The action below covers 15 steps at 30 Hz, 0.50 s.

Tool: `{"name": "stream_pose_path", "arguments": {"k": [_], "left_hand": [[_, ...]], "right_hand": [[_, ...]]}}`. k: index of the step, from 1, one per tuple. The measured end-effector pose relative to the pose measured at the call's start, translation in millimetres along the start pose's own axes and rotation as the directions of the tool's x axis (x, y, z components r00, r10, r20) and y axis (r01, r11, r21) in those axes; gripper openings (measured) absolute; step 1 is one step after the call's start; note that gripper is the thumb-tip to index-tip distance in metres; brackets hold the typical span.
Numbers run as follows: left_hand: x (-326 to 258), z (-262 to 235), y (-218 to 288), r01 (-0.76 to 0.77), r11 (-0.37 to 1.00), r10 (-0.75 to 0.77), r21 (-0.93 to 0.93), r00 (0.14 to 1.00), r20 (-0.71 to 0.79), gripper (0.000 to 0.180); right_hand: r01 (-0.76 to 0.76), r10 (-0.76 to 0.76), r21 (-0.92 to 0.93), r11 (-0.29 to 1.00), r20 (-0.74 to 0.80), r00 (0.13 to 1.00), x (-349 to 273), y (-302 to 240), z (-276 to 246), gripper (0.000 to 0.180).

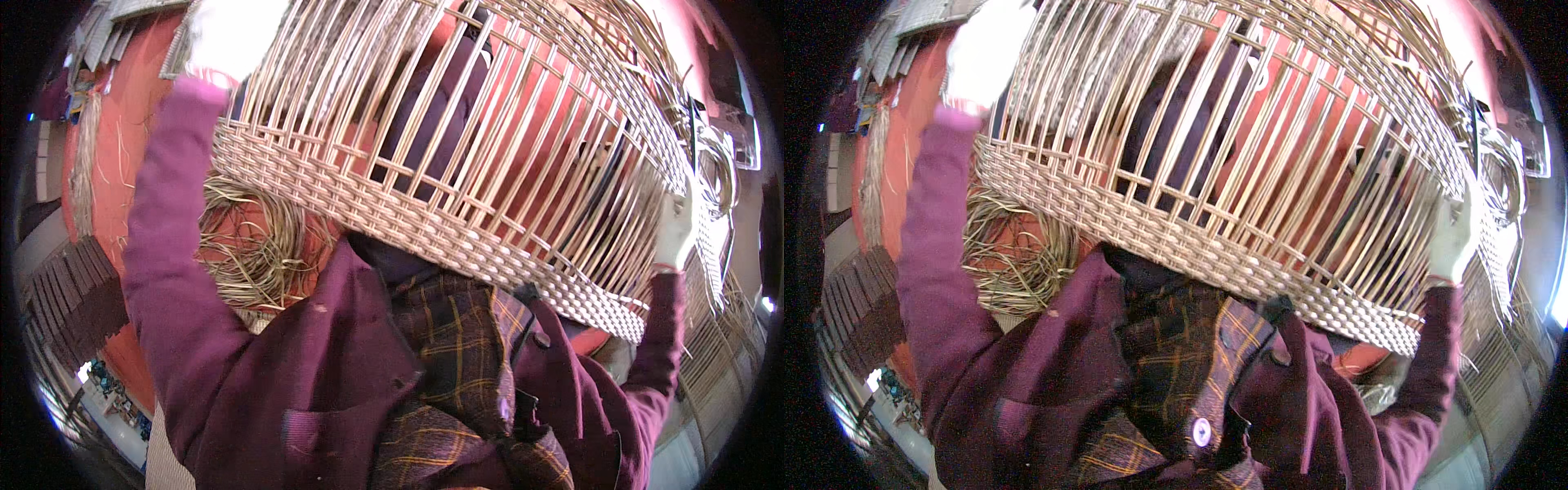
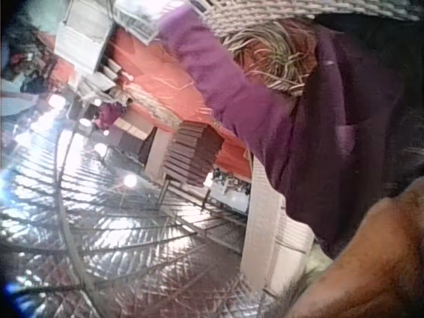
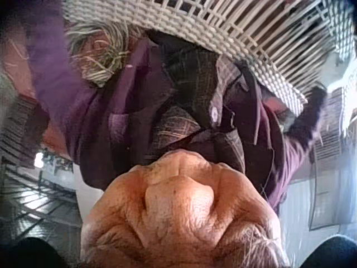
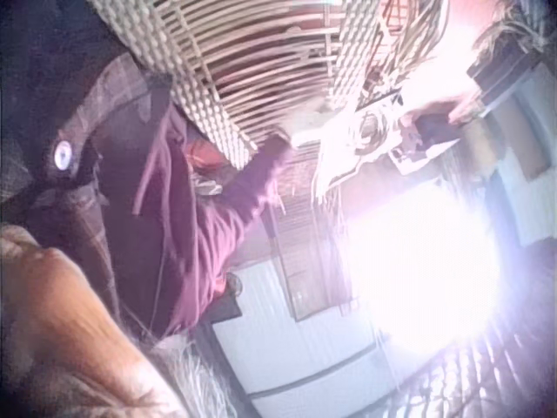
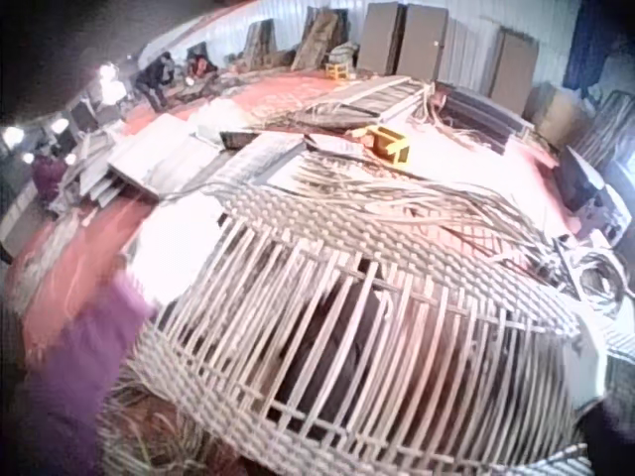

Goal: The person weaves thin strips of natural material into a rectangular basket frame. They interlace the strips through vertical ribs, pull them tight, and rotate the basket to continue weaving along the sides.

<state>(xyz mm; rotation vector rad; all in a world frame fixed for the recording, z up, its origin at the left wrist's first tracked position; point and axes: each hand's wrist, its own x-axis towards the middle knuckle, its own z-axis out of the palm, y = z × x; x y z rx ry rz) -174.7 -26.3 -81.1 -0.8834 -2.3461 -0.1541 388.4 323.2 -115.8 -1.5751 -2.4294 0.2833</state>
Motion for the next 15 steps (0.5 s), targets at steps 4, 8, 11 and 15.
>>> {"name": "stream_pose_path", "arguments": {"k": [4, 8, 11, 15], "left_hand": [[-102.9, -89.9, 45.2, -0.501, 0.643, 0.591, -0.580, 0.805, -0.040, 0.026], [-154.6, -119.8, 100.1, -0.317, 0.477, 0.654, -0.820, 0.751, 0.091, 0.031], [-174.5, -128.4, 127.7, -0.418, 0.600, 0.679, -0.682, 0.716, 0.159, 0.053], [-200.8, -127.6, 124.4, -0.392, 0.553, 0.723, -0.736, 0.665, 0.189, 0.070]], "right_hand": [[0.466, -0.465, 0.049, 0.883, -0.033, 0.885, -140.5, -76.8, 11.2, 0.054], [0.438, -0.435, 0.067, 0.897, -0.056, 0.899, -211.2, -121.6, 14.2, 0.049], [0.533, -0.528, 0.054, 0.844, -0.089, 0.845, -223.9, -112.7, 16.3, 0.042], [0.569, -0.572, 0.076, 0.819, 0.034, 0.820, -241.4, -68.9, 38.3, 0.059]]}}
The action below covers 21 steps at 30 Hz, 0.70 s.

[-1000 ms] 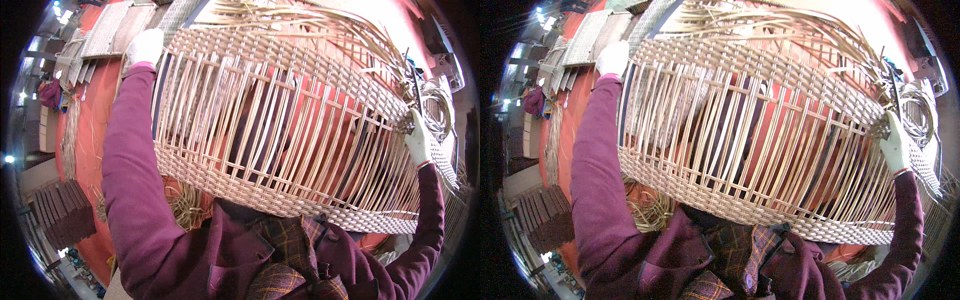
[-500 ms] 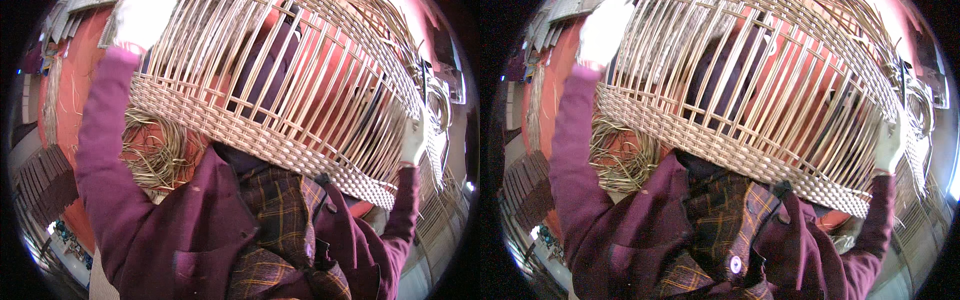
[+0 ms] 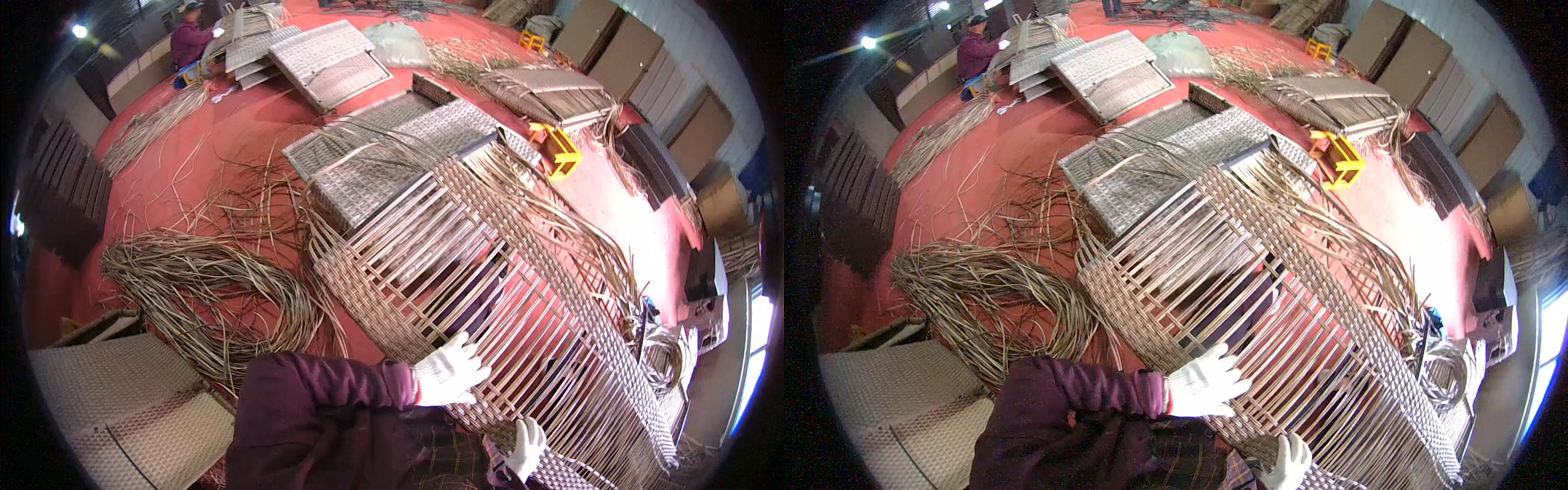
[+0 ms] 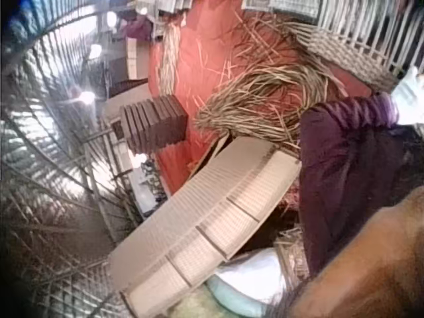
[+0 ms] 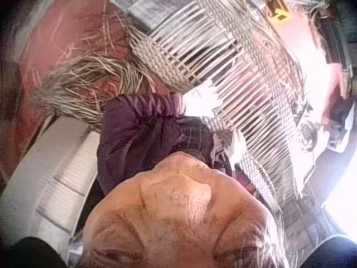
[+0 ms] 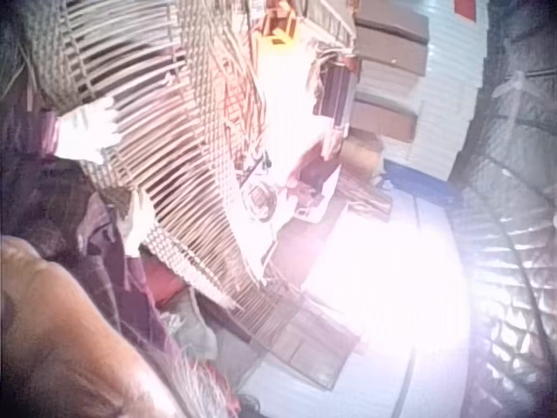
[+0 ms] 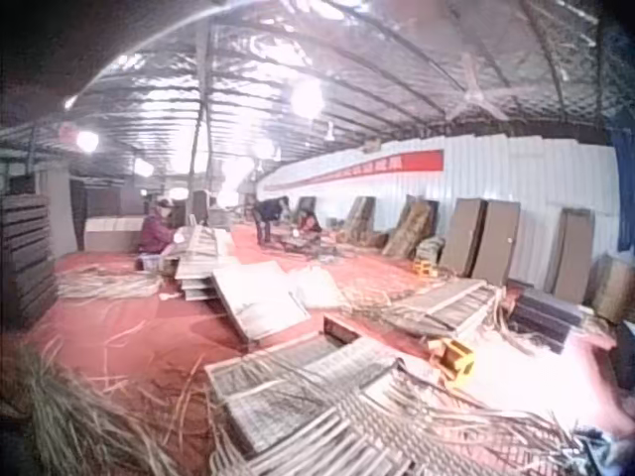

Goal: The person weaves thin strips of natural material into a rectangular basket frame. They interlace the strips through vertical ribs, pull them tight, and rotate the basket to continue weaving along the sides.

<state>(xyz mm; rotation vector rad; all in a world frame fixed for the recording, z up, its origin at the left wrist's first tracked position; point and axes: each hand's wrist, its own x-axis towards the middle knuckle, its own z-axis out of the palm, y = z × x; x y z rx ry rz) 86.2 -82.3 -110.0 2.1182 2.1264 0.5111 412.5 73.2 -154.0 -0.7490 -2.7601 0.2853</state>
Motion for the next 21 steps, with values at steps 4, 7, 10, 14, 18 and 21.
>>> {"name": "stream_pose_path", "arguments": {"k": [4, 7, 10, 14, 18, 21], "left_hand": [[-28.1, 20.4, 5.6, -0.010, 1.000, 0.010, -0.015, 1.000, -0.021, 0.063], [-30.1, 25.0, 9.0, -0.018, 0.999, 0.023, 0.027, 0.985, -0.172, 0.060], [-27.9, 9.3, -8.5, -0.026, 0.993, 0.061, 0.113, 0.944, -0.323, 0.049], [-46.0, -28.1, -72.6, 0.274, 0.923, -0.117, 0.268, 0.867, -0.485, 0.055], [-84.8, -39.5, -111.7, 0.390, 0.895, -0.306, 0.219, 0.891, -0.337, 0.055], [-106.6, -32.7, -104.8, 0.372, 0.903, -0.301, 0.216, 0.906, -0.299, 0.052]], "right_hand": [[0.163, -0.145, -0.249, 0.955, 0.087, 0.986, -14.4, 44.9, 33.2, 0.040], [0.204, -0.213, -0.290, 0.935, 0.001, 0.977, -11.8, 61.1, 49.6, 0.036], [0.212, -0.224, -0.257, 0.943, -0.019, 0.974, -10.4, 49.2, 39.8, 0.036], [0.101, -0.097, -0.059, 0.993, 0.058, 0.994, -2.3, 7.0, -9.7, 0.052], [-0.070, 0.055, 0.142, 0.987, 0.107, 0.993, 37.3, -21.6, -59.6, 0.049], [-0.111, 0.112, 0.070, 0.991, -0.006, 0.994, 78.1, -37.0, -78.0, 0.039]]}}
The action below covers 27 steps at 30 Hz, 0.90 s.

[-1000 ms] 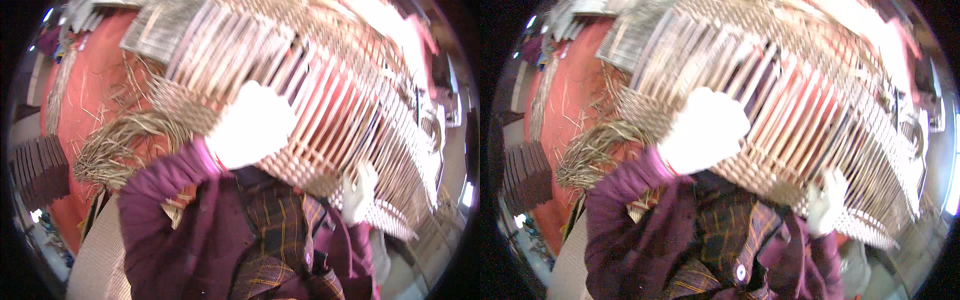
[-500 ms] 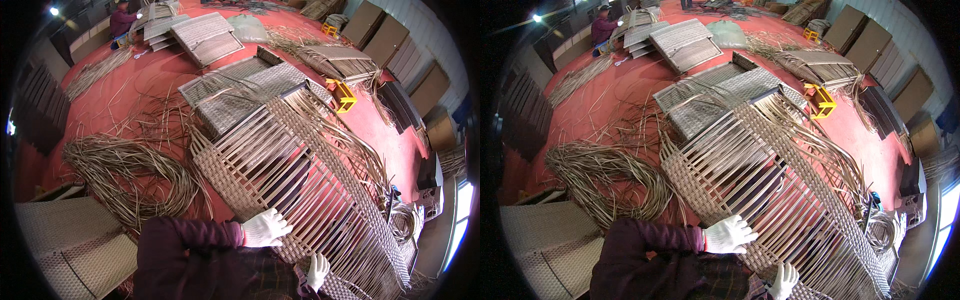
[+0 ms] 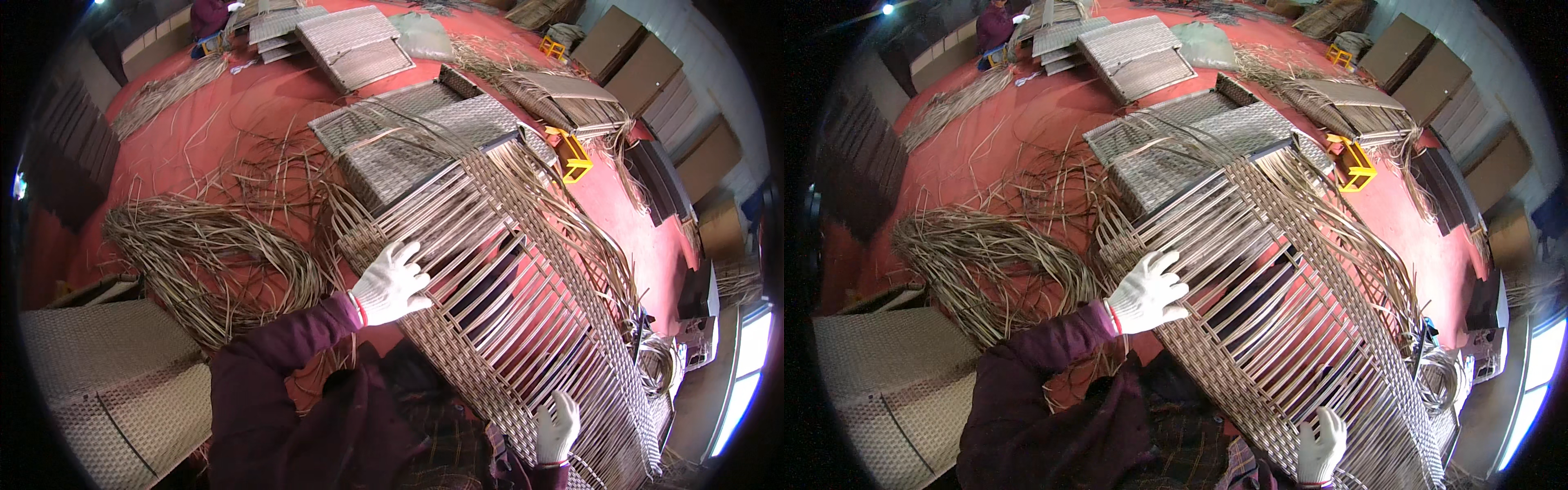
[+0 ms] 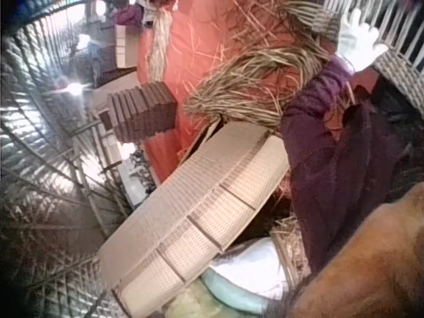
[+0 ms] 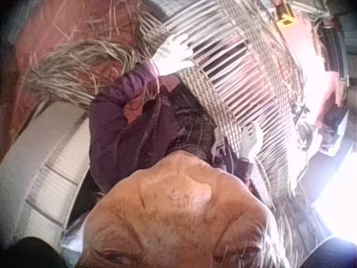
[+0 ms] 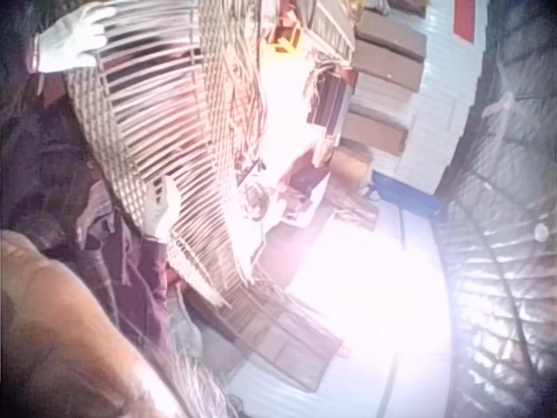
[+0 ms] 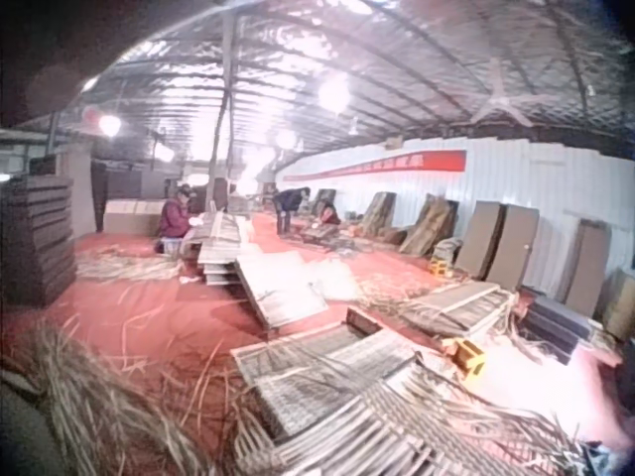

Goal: The person weaves thin strips of natural material into a rectangular basket frame. They interlace the strips through vertical ribs, pull them tight, and rotate the basket to continue weaving along the sides.

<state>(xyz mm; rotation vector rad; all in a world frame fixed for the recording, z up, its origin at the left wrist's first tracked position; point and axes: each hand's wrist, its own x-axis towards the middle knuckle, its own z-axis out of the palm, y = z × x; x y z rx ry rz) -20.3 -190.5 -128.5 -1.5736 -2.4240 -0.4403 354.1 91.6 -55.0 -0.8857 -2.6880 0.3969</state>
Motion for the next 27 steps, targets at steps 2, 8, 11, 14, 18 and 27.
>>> {"name": "stream_pose_path", "arguments": {"k": [2, 8, 11, 14, 18, 27], "left_hand": [[-9.1, -2.5, 3.4, 0.004, 0.996, -0.009, -0.088, 0.999, -0.049, 0.049], [-2.0, -17.7, -37.1, 0.094, 0.993, -0.109, -0.066, 0.949, -0.296, 0.049], [1.6, -23.7, -62.9, 0.190, 0.981, -0.191, -0.025, 0.953, -0.237, 0.061], [-6.3, -28.5, -69.3, 0.215, 0.976, -0.217, -0.036, 0.974, -0.061, 0.061], [-23.2, -32.0, -74.1, 0.134, 0.955, -0.205, -0.266, 0.943, -0.263, 0.056], [-62.1, 64.7, -163.8, 0.284, 0.082, -0.586, -0.955, 0.789, 0.185, 0.076]], "right_hand": [[0.036, -0.037, 0.087, 0.996, 0.020, 0.999, 22.3, -17.5, 5.2, 0.034], [0.504, -0.534, 0.254, 0.826, 0.066, 0.843, 60.2, -96.6, 64.6, 0.032], [0.630, -0.675, 0.333, 0.702, 0.028, 0.737, 83.4, -143.3, 85.1, 0.037], [0.692, -0.763, 0.400, 0.600, 0.028, 0.646, 109.2, -188.9, 100.1, 0.042], [0.700, -0.793, 0.448, 0.557, 0.036, 0.608, 127.8, -233.7, 123.6, 0.050], [0.752, -0.803, 0.318, 0.578, 0.059, 0.592, 122.8, -247.4, 168.8, 0.064]]}}
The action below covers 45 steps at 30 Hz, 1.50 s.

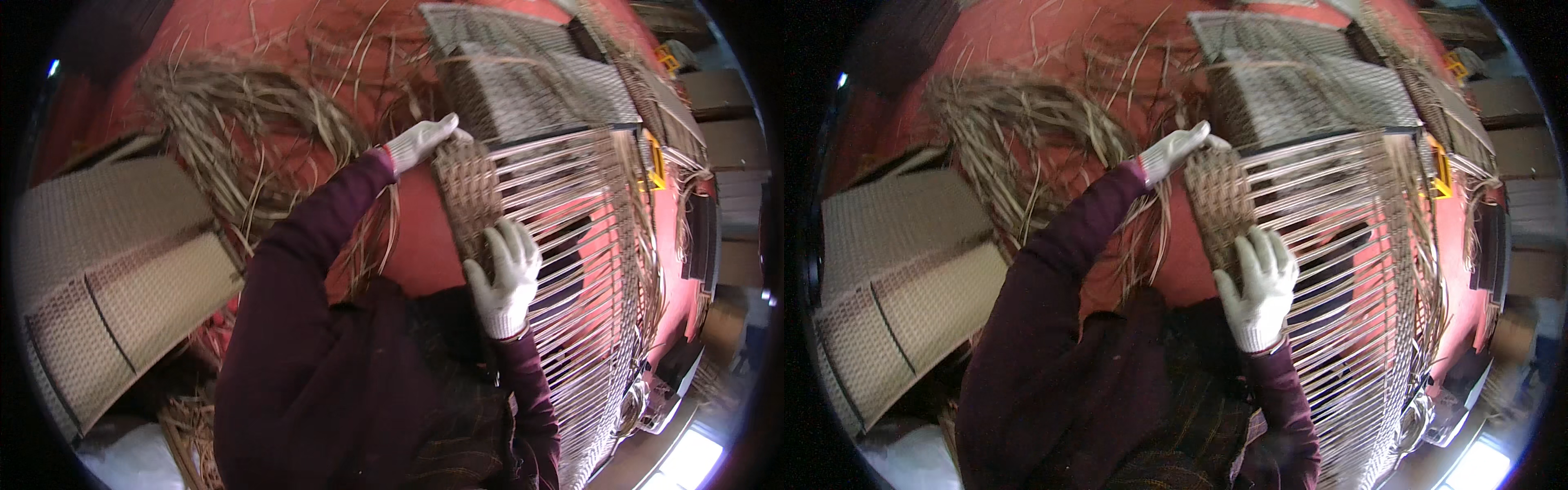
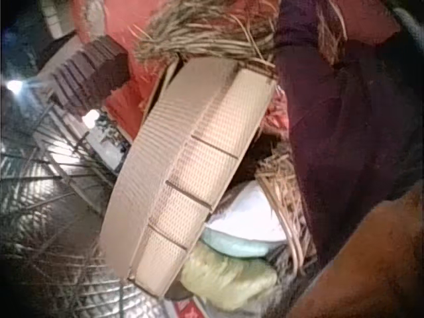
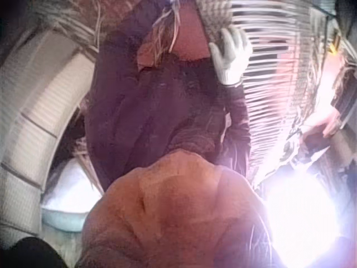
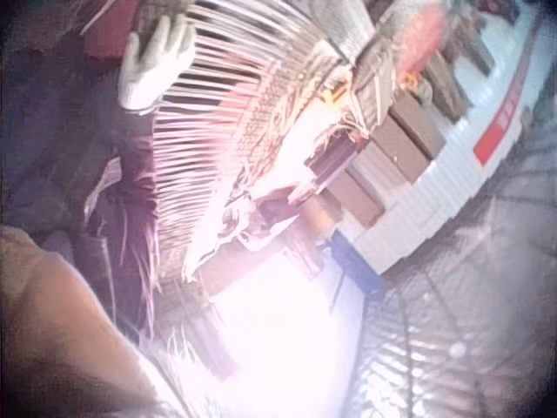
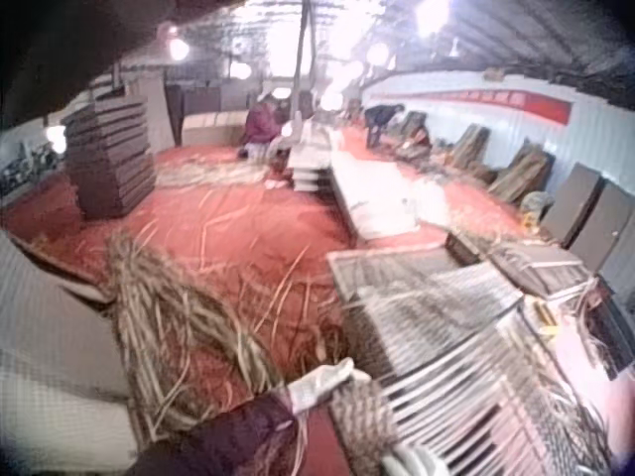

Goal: The person weaves thin strips of natural material into a rectangular basket frame. They interlace the strips through vertical ribs, pull them tight, and rotate the basket to continue weaving along the sides.

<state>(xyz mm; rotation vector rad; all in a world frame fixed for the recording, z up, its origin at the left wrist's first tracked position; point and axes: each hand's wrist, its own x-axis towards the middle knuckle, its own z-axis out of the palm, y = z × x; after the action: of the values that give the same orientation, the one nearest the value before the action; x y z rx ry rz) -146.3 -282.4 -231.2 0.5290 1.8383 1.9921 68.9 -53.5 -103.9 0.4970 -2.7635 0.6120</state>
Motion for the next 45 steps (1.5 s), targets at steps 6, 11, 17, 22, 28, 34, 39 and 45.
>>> {"name": "stream_pose_path", "arguments": {"k": [6, 11, 17, 22, 28, 34, 39, 45], "left_hand": [[-60.1, 87.7, -138.4, 0.292, 0.922, -0.308, -0.255, 0.951, -0.027, 0.053], [-211.2, 118.7, -207.7, 0.302, 0.951, -0.282, -0.067, 0.934, 0.218, 0.059], [-409.0, 59.9, -184.5, 0.728, 0.385, -0.847, 0.567, 0.523, -0.096, 0.069], [-467.1, 75.9, -192.1, 0.527, 0.342, -0.901, 0.778, 0.418, 0.112, 0.042], [-319.2, 55.4, -238.3, 0.339, 0.035, -0.496, 0.940, 0.823, -0.278, 0.024], [-160.7, -50.9, -199.4, 0.727, 0.392, -0.119, 0.564, 0.648, -0.752, 0.034], [-109.0, -76.7, -196.9, 0.810, 0.304, -0.345, 0.502, 0.585, -0.734, 0.051], [-103.4, -70.3, -212.1, 0.849, 0.243, -0.526, 0.469, 0.522, -0.672, 0.054]], "right_hand": [[-0.013, 0.013, -0.024, 1.000, 0.033, 0.999, 2.2, 2.3, 4.0, 0.064], [-0.026, 0.028, -0.025, 0.999, 0.081, 0.996, 2.8, 5.2, 4.8, 0.064], [-0.017, 0.017, 0.005, 1.000, 0.104, 0.994, 0.7, 10.7, 5.1, 0.065], [-0.027, 0.027, 0.000, 1.000, 0.095, 0.995, -0.2, 11.2, 7.0, 0.066], [-0.023, 0.025, -0.015, 1.000, 0.101, 0.995, 0.4, 10.8, 6.4, 0.063], [-0.020, 0.022, -0.024, 1.000, 0.097, 0.995, 2.5, 10.8, 6.5, 0.063], [-0.038, 0.041, -0.028, 0.999, 0.101, 0.994, 2.6, 11.4, 8.4, 0.062], [-0.038, 0.039, -0.009, 0.999, 0.080, 0.996, 2.8, 12.3, 8.6, 0.061]]}}
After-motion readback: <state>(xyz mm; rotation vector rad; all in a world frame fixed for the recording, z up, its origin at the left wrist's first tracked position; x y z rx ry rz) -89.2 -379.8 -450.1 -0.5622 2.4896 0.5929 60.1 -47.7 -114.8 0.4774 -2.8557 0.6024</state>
